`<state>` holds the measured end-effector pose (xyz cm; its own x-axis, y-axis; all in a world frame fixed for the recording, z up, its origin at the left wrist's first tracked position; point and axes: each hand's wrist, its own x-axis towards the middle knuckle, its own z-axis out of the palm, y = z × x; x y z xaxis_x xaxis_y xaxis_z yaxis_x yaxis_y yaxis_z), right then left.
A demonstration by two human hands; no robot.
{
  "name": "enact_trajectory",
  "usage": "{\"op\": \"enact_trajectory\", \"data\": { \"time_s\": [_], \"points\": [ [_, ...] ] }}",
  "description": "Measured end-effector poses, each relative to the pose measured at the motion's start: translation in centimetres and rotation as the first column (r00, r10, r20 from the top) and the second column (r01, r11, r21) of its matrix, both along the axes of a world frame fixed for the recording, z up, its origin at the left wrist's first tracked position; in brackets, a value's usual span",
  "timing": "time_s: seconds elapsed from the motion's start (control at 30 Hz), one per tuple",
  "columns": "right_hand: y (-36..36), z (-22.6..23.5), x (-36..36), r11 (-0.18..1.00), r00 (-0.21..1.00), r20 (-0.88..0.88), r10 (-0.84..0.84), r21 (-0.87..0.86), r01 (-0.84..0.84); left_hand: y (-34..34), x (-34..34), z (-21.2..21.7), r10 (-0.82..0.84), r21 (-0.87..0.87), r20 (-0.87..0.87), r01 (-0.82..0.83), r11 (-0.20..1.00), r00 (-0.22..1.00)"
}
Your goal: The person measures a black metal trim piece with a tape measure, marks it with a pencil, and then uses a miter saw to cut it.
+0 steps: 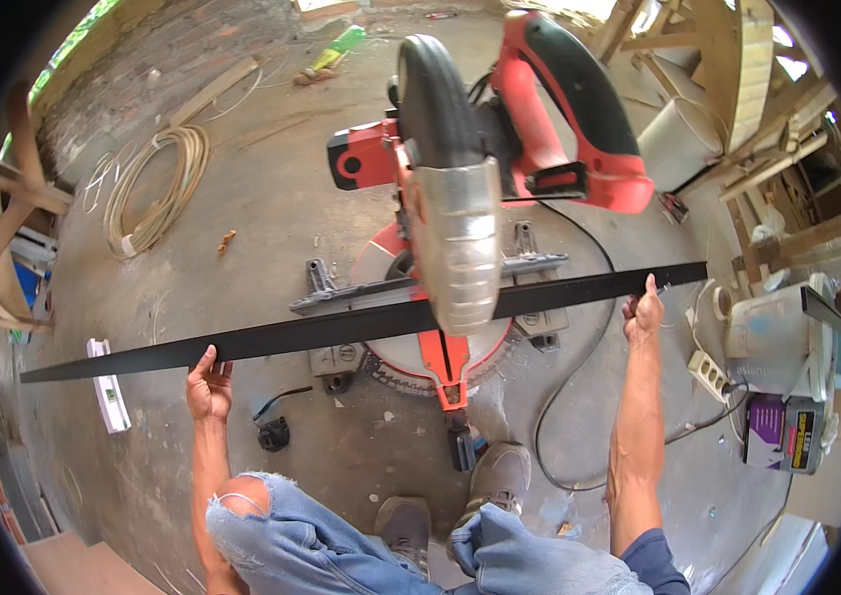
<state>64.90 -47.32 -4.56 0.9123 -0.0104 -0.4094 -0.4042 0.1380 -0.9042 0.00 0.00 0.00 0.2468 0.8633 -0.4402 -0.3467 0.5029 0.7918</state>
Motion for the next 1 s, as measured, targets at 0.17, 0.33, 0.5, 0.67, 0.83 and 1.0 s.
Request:
{"op": "enact_trajectory", "data": {
  "time_s": [0.17, 0.33, 0.5, 0.67, 0.83, 1.0],
  "points": [
    [2.4, 2.0, -0.6, 0.998, 0.998, 0.027, -0.051, -0.039, 0.052, -1.5, 3.7, -1.3, 0.042, 0.037, 0.03, -0.043, 0.998, 0.999],
    [2.6, 2.3, -1.8, 0.999, 0.999, 0.027, -0.026, -0.032, 0.027, -0.9, 2.8, -3.9, 0.0, -0.033, 0.026, 0.001, 0.999, 1.0],
    [3.2, 1.4, -1.0, 0.998, 0.999, 0.012, -0.033, -0.054, 0.033, -0.6, 2.9, -5.2, -0.003, -0.037, 0.032, 0.004, 0.999, 0.999],
    [2.5, 0.7, -1.0, 0.996, 0.997, 0.024, 0.068, -0.066, -0.067, -1.4, 3.4, -5.3, 0.0, 0.001, -0.004, 0.0, 1.0, 1.0],
    [2.8, 0.5, -1.4, 0.985, 0.985, 0.022, 0.17, -0.032, -0.169, -1.0, 2.8, -4.2, -0.065, 0.013, -0.054, 0.066, 0.998, 0.996],
    [2.6, 1.0, -1.6, 0.994, 0.999, 0.004, 0.053, -0.092, -0.052, -4.3, 6.3, 1.3, -0.038, -0.053, -0.69, 0.002, 0.999, 0.723]
  ]
}}
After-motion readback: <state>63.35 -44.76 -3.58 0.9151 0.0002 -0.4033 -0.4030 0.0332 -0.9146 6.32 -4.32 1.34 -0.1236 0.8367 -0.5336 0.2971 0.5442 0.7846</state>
